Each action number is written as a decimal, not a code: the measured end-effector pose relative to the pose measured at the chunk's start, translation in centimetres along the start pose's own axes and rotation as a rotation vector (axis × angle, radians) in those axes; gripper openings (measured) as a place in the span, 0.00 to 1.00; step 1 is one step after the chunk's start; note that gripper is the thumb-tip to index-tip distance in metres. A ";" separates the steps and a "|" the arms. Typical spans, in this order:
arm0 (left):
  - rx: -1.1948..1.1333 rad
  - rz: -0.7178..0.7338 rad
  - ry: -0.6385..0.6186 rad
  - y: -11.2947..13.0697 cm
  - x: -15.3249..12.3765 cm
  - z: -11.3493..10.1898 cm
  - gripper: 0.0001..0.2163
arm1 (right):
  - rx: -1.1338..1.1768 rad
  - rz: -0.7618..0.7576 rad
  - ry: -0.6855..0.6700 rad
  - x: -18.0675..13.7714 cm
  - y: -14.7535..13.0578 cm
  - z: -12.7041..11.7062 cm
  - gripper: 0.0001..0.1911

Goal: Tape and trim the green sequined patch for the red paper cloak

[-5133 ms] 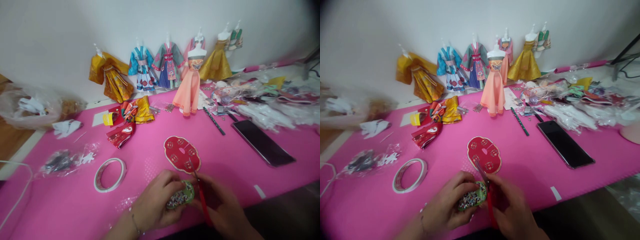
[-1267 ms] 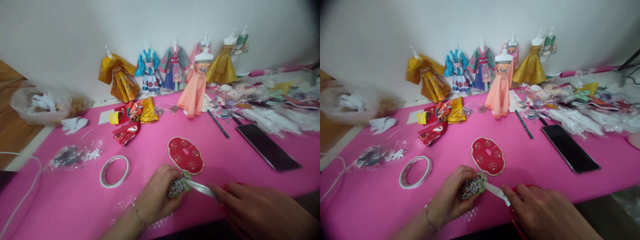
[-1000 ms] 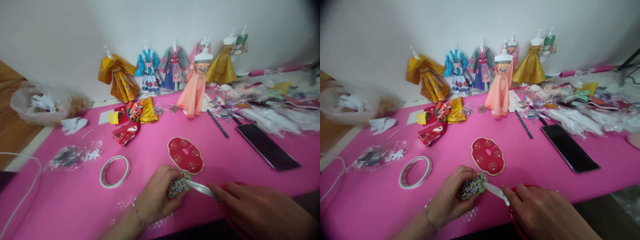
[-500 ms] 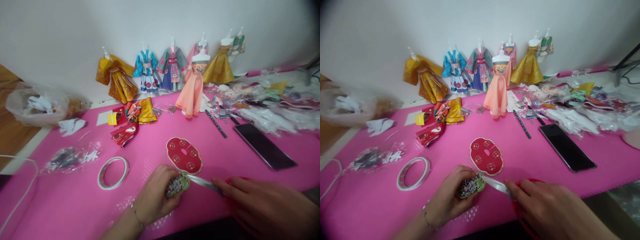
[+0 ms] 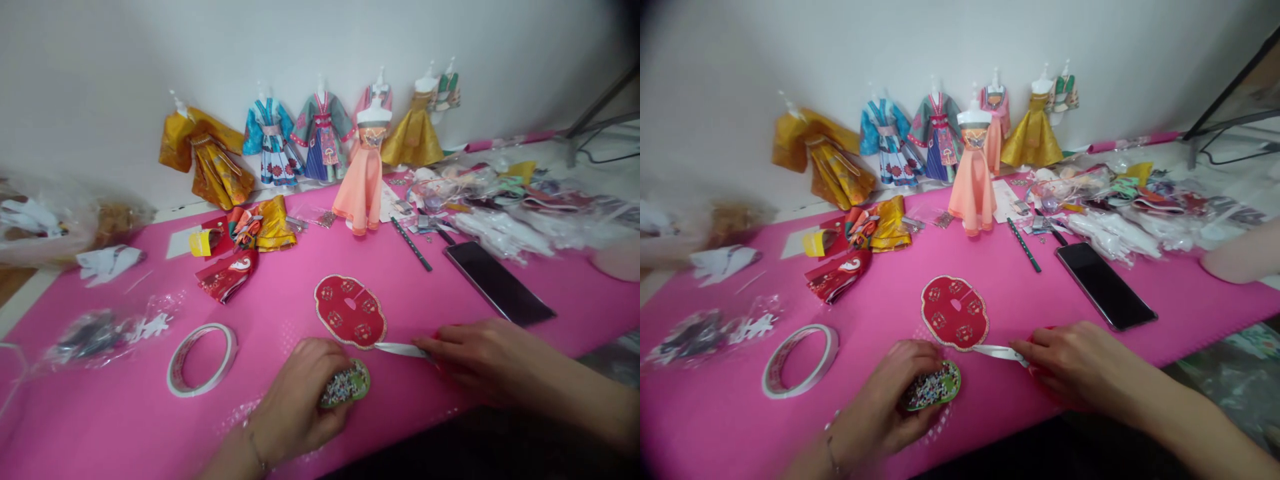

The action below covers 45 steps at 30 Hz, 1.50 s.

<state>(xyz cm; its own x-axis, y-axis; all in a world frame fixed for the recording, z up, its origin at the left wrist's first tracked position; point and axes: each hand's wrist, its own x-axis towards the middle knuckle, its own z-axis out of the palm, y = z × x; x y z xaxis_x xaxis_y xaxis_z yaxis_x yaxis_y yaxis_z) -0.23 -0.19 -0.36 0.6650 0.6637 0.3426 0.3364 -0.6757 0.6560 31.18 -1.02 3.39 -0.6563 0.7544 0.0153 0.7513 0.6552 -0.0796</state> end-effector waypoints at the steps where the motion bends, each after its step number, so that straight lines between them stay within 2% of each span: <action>1: -0.003 0.008 -0.011 0.0 0.0 0.0 0.18 | 0.019 -0.038 -0.065 0.2 0.1 -0.2 0.20; 3: -0.008 0.025 -0.034 -0.2 0.1 0.1 0.20 | 0.042 -0.083 -0.143 0.4 0.3 -0.4 0.22; 13: -0.004 0.048 -0.061 -0.4 0.1 -0.1 0.22 | 0.010 -0.085 -0.094 -0.2 0.6 1.1 0.26; 26: 0.063 0.000 -0.135 -0.4 0.0 -0.1 0.23 | -0.052 -0.123 -0.020 0.4 0.4 1.0 0.28; 45: 0.055 -0.003 -0.129 -0.5 -0.1 -0.1 0.22 | -0.055 -0.131 -0.027 0.2 0.5 1.3 0.28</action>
<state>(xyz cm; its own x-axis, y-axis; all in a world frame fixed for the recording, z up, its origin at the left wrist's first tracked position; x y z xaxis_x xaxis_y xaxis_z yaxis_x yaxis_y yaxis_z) -0.52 0.05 -0.66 0.7427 0.6217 0.2488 0.3728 -0.6925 0.6176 31.36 -0.58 2.08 -0.7498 0.6617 -0.0046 0.6616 0.7495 -0.0241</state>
